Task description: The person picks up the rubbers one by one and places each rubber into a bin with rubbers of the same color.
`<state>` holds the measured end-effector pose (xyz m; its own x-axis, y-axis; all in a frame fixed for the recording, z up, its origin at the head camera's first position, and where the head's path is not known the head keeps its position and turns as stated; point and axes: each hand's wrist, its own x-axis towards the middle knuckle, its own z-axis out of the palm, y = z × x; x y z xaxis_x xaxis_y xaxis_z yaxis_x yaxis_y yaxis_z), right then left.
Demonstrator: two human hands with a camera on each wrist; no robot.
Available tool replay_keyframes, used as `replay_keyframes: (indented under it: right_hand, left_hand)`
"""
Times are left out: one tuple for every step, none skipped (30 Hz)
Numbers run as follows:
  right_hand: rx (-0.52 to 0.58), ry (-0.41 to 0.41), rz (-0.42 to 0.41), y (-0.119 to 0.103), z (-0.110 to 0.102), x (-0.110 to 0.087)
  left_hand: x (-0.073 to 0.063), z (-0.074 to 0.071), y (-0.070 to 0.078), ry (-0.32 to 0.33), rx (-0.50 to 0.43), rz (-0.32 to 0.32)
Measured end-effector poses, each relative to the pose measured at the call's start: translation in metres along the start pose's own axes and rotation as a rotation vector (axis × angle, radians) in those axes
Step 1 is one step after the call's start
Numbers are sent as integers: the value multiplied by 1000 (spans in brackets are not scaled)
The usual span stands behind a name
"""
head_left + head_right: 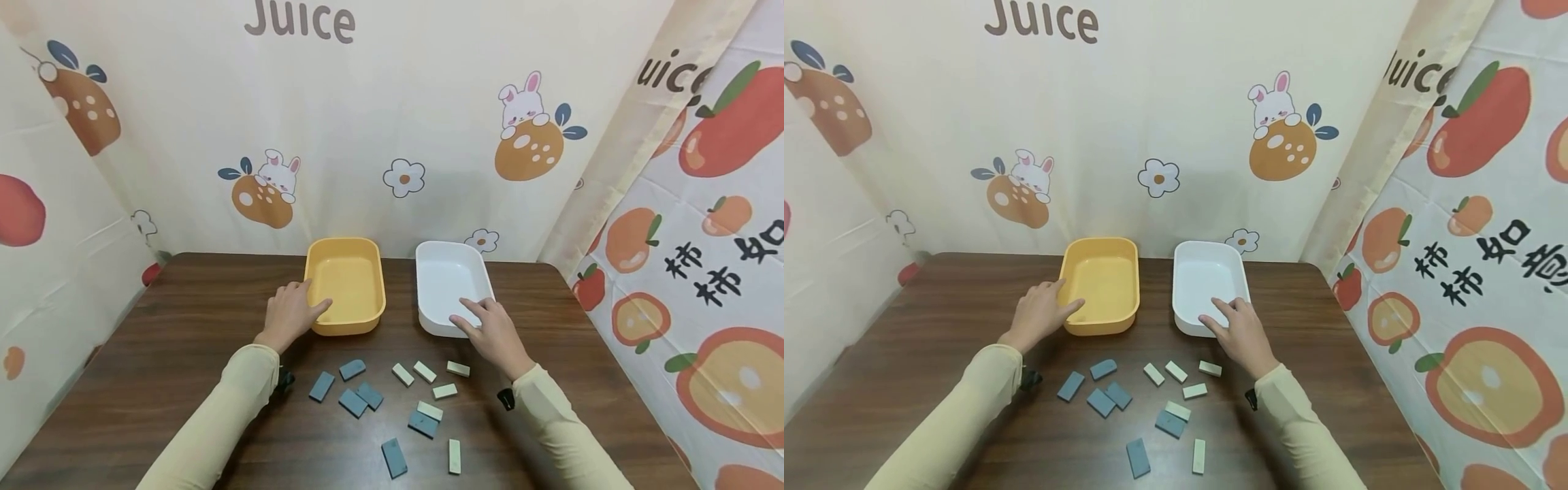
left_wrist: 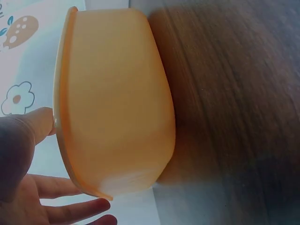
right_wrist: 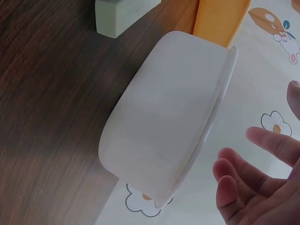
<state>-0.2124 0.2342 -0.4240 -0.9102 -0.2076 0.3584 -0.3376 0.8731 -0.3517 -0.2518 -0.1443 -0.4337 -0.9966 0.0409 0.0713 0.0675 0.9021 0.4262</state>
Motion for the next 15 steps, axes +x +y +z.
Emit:
replay_keyframes:
  right_hand:
    - [1,1,-2,0,0,0]
    - [4,1,-4,0,0,-1]
    - [5,2,-8,0,0,-1]
    - [7,2,-11,0,0,-2]
    - [6,3,-15,1,0,-2]
    - [7,3,-19,1,0,-3]
    - [10,3,-23,1,0,-3]
    - [12,1,-26,1,0,-4]
    - [13,0,-29,1,1,-4]
    - [15,-3,-28,1,0,-5]
    - [17,-7,-29,1,1,-5]
    - [17,-14,-29,0,1,-6]
    - [17,-22,-29,0,1,-6]
    - [17,-32,-31,1,1,-7]
    - [17,-42,-32,1,1,-7]
  left_hand:
    - [0,0,-1,0,-4,0]
    - [-1,0,-1,0,-6,1]
    - [-1,-1,-1,1,-10,1]
    - [-2,-1,-2,2,-11,1]
    - [-2,-1,-3,5,-12,0]
    - [-3,-1,-3,10,-13,0]
    - [-3,-1,-4,14,-13,-2]
    - [-3,-2,-5,16,-14,-4]
    - [-3,-2,-6,20,-15,-6]
    - [-3,-1,-6,21,-17,-7]
    - [-2,-1,-7,22,-17,-8]
    - [-2,-1,-8,22,-19,-9]
    - [-2,-1,-9,21,-22,-11]
    - [-2,-1,-10,21,-23,-13]
    - [-2,-1,-11,23,-25,-15]
